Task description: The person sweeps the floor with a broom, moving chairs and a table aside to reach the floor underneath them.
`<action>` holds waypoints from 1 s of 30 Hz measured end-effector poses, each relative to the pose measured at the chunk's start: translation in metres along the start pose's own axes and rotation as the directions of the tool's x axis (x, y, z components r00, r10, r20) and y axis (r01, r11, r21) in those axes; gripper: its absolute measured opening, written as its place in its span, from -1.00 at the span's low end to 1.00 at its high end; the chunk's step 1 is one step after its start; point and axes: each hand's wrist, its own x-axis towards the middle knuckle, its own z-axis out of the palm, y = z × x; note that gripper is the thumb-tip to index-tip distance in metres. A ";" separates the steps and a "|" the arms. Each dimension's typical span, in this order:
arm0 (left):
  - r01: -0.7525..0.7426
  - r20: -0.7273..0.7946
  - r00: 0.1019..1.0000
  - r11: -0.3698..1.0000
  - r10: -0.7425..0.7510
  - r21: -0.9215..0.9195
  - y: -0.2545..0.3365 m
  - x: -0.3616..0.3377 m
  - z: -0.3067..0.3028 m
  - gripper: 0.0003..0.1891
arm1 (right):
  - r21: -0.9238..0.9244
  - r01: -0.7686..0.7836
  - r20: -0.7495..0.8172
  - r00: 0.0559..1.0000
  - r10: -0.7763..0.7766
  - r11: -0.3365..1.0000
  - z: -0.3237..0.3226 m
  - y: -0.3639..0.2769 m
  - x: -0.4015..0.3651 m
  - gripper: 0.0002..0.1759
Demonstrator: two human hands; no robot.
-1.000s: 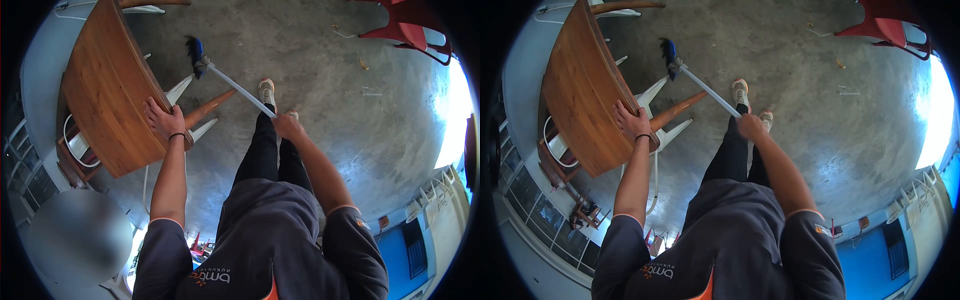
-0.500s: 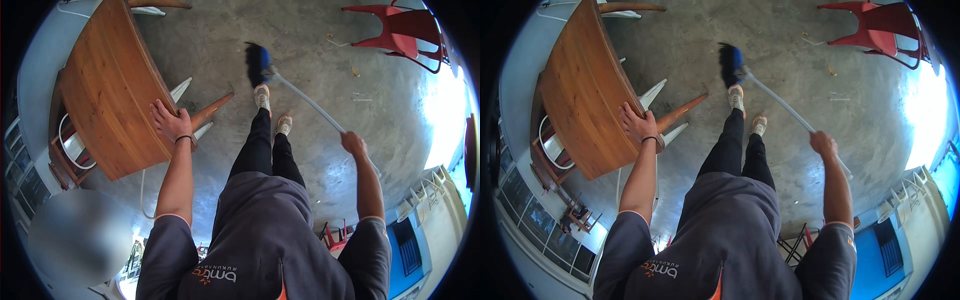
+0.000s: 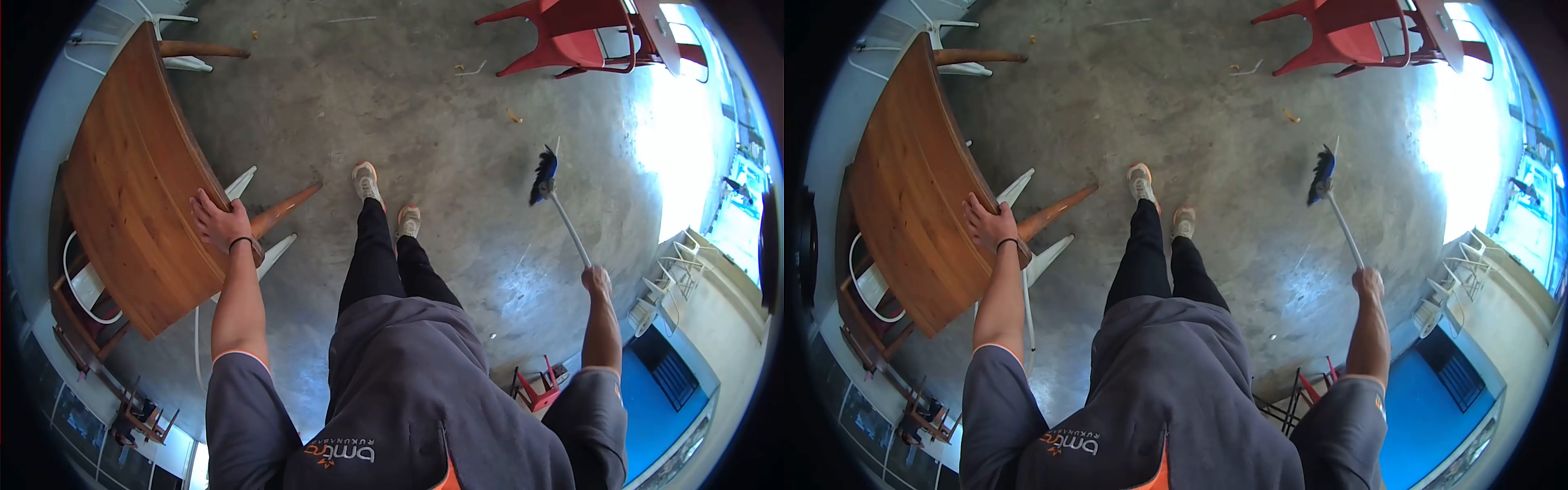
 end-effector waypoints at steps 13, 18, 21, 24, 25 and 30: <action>0.030 0.038 0.999 0.995 -0.027 -0.091 -0.003 0.005 -0.013 -0.18 | 0.110 0.543 0.063 0.832 -0.551 0.833 -0.039 -0.087 -0.069 -0.36; 0.009 0.058 0.998 0.989 -0.001 -0.146 -0.009 0.013 -0.012 -0.17 | 0.077 0.676 -0.196 0.731 -0.653 0.733 -0.121 -0.260 -0.120 -0.46; 0.039 0.118 0.993 0.982 -0.017 -0.183 -0.008 0.021 -0.018 -0.16 | 0.113 0.681 -0.271 0.722 -0.637 0.724 -0.201 -0.376 -0.170 -0.57; 0.071 0.160 0.986 0.984 -0.044 -0.166 -0.009 0.030 -0.016 -0.25 | 0.120 0.820 -0.326 0.565 -0.757 0.560 -0.252 -0.493 -0.177 -0.62; 0.090 0.161 0.985 0.981 -0.062 -0.173 -0.012 0.031 -0.012 -0.28 | 0.124 0.886 -0.346 0.461 -0.817 0.448 -0.262 -0.537 -0.171 -0.62; 0.236 0.172 0.967 0.916 -0.188 -0.325 0.007 0.149 0.003 -0.38 | 0.131 0.951 -0.320 0.309 -0.896 0.281 -0.343 -0.764 -0.216 -0.68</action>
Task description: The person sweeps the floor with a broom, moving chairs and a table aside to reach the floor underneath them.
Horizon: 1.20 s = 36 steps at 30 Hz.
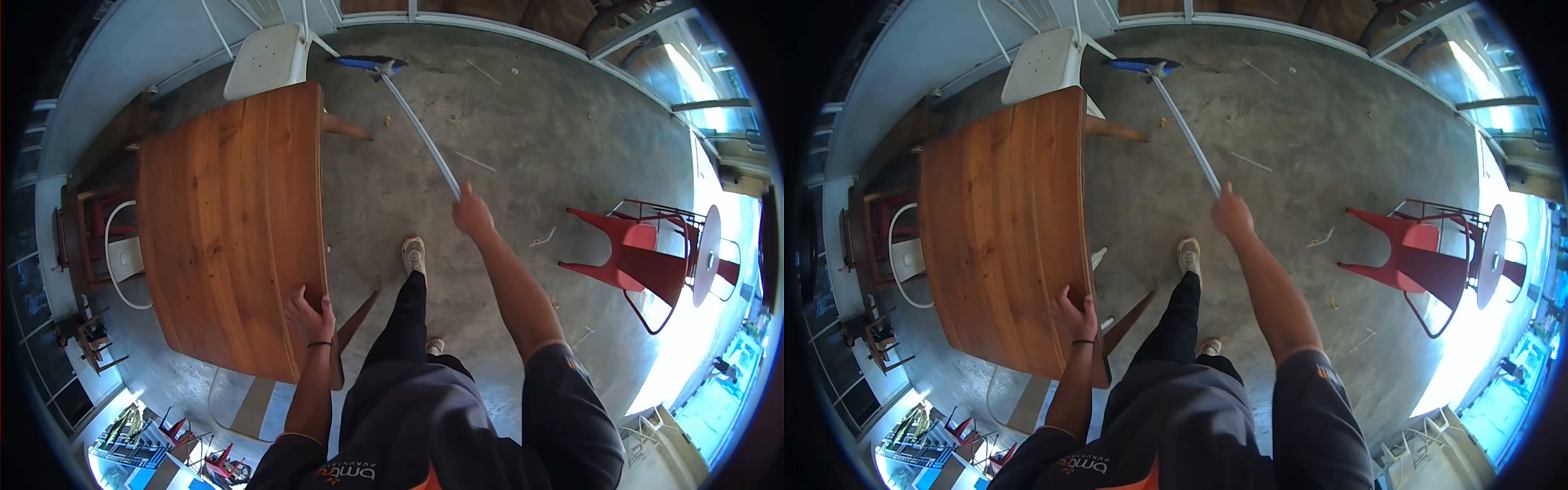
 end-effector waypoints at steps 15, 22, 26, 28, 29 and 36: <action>-0.023 -0.157 0.987 0.997 0.035 0.076 0.038 0.065 0.020 -0.37 | -0.250 -0.244 0.285 0.906 0.312 0.937 0.058 0.076 0.022 -0.52; 0.001 -0.194 0.981 0.994 0.020 0.107 0.040 0.061 0.017 -0.39 | -0.399 -0.355 0.240 0.850 0.469 0.846 0.007 0.233 -0.143 -0.52; 0.060 -0.172 0.984 0.993 -0.042 0.103 0.041 0.053 0.011 -0.39 | -0.447 -0.482 0.210 0.763 0.612 0.754 -0.027 0.301 -0.282 -0.52; 0.068 -0.158 0.986 0.994 -0.055 0.081 0.036 0.051 0.011 -0.39 | -0.494 -0.517 0.209 0.710 0.672 0.700 -0.037 0.364 -0.362 -0.52; 0.070 -0.149 0.987 0.995 -0.059 0.073 0.032 0.049 0.011 -0.39 | -0.519 -0.534 0.220 0.671 0.708 0.668 -0.038 0.389 -0.397 -0.50; 0.053 -0.065 0.996 0.999 -0.054 -0.008 0.032 -0.004 0.011 -0.44 | -0.499 -0.735 -0.023 0.541 0.841 0.459 -0.104 0.382 -0.568 -0.61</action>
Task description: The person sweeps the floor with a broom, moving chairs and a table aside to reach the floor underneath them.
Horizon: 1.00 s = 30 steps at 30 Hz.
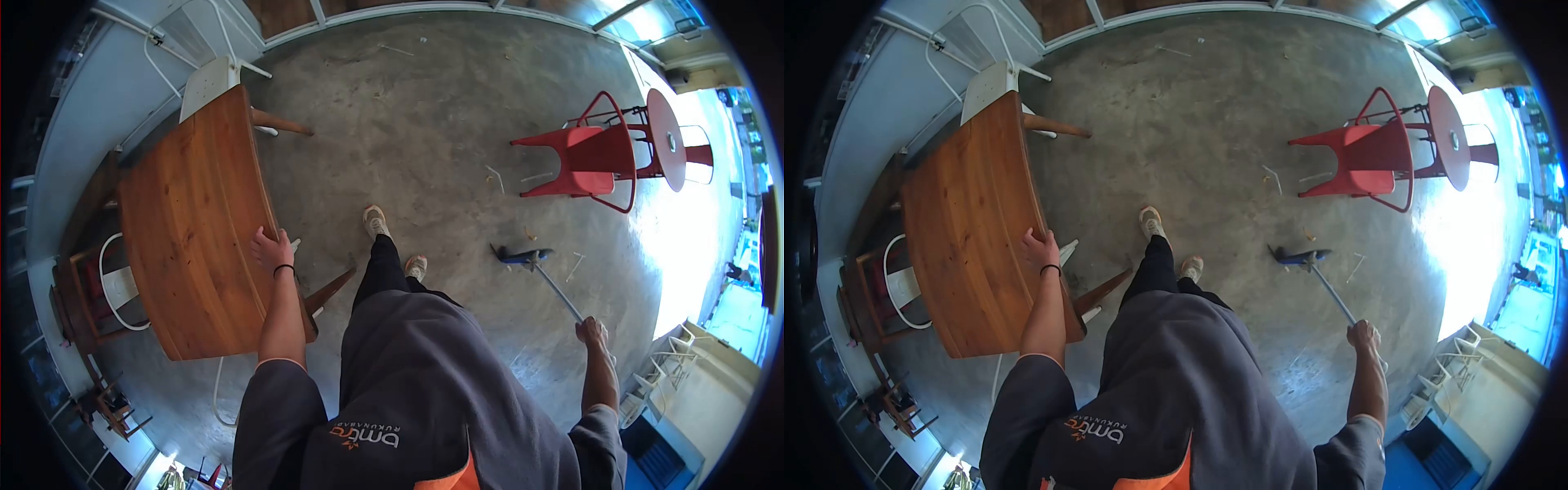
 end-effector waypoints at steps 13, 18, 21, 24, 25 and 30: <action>-0.045 -0.037 0.998 0.997 0.043 -0.069 0.022 0.030 -0.018 -0.44 | 0.251 0.188 -0.022 0.982 -0.188 0.950 -0.005 -0.055 -0.039 -0.40; -0.088 -0.051 0.996 0.969 0.078 -0.229 0.037 0.119 -0.016 -0.44 | 0.383 0.383 -0.004 0.911 -0.413 0.841 -0.071 -0.158 0.001 -0.43; -0.090 -0.050 0.996 0.968 0.080 -0.234 0.058 0.171 -0.009 -0.44 | 0.390 0.483 -0.169 0.874 -0.455 0.784 -0.136 -0.232 0.005 -0.44; -0.059 -0.017 0.998 0.985 0.057 -0.165 0.084 0.219 0.003 -0.41 | 0.297 0.562 -0.281 0.824 -0.492 0.772 -0.223 -0.315 -0.002 -0.50; -0.036 0.005 0.999 0.986 0.037 -0.164 0.094 0.229 0.006 -0.38 | 0.260 0.588 -0.317 0.801 -0.508 0.766 -0.251 -0.342 -0.004 -0.52; -0.019 0.063 0.998 0.999 0.021 -0.037 0.143 0.264 0.016 -0.21 | -0.006 0.649 -0.428 0.686 -0.589 0.760 -0.395 -0.468 -0.016 -0.64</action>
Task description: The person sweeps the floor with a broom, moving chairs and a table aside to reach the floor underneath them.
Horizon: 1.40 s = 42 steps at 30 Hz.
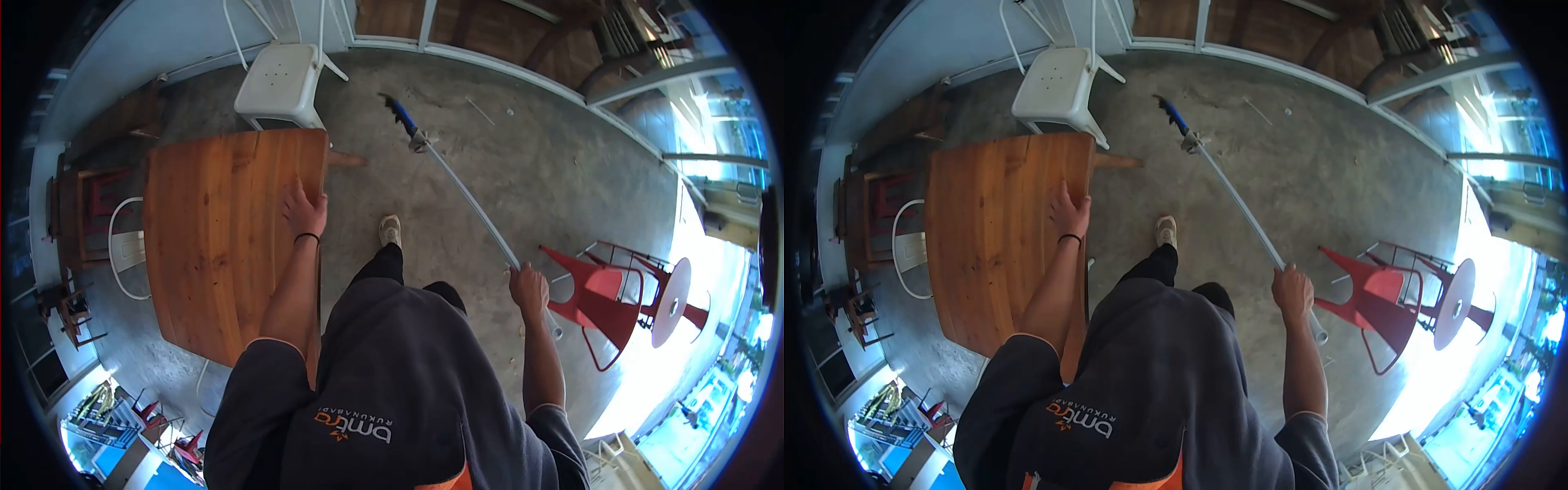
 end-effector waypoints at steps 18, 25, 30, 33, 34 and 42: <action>0.688 -0.255 0.689 0.723 -0.678 -0.063 0.088 0.142 0.048 -0.16 | -0.120 0.355 0.249 0.915 -0.318 0.927 -0.089 -0.192 0.354 -0.53; 0.772 -0.335 0.606 0.636 -0.722 0.026 0.109 0.166 0.045 -0.22 | -0.215 0.747 0.321 0.662 -0.677 0.629 -0.070 -0.304 0.553 -0.57; 0.773 -0.348 0.605 0.633 -0.716 0.043 0.107 0.172 0.046 -0.25 | -0.136 0.789 0.348 0.604 -0.717 0.599 -0.029 -0.435 0.601 -0.57; 0.761 -0.373 0.611 0.648 -0.698 0.034 0.104 0.173 0.049 -0.26 | -0.117 0.784 0.356 0.606 -0.711 0.610 0.006 -0.518 0.604 -0.55; 0.759 -0.385 0.611 0.651 -0.692 0.034 0.102 0.173 0.051 -0.26 | -0.108 0.793 0.357 0.594 -0.721 0.600 0.022 -0.540 0.607 -0.53; 0.772 -0.393 0.593 0.634 -0.703 0.032 0.104 0.173 0.052 -0.27 | -0.258 0.717 0.431 0.685 -0.588 0.647 0.040 -0.531 0.601 -0.49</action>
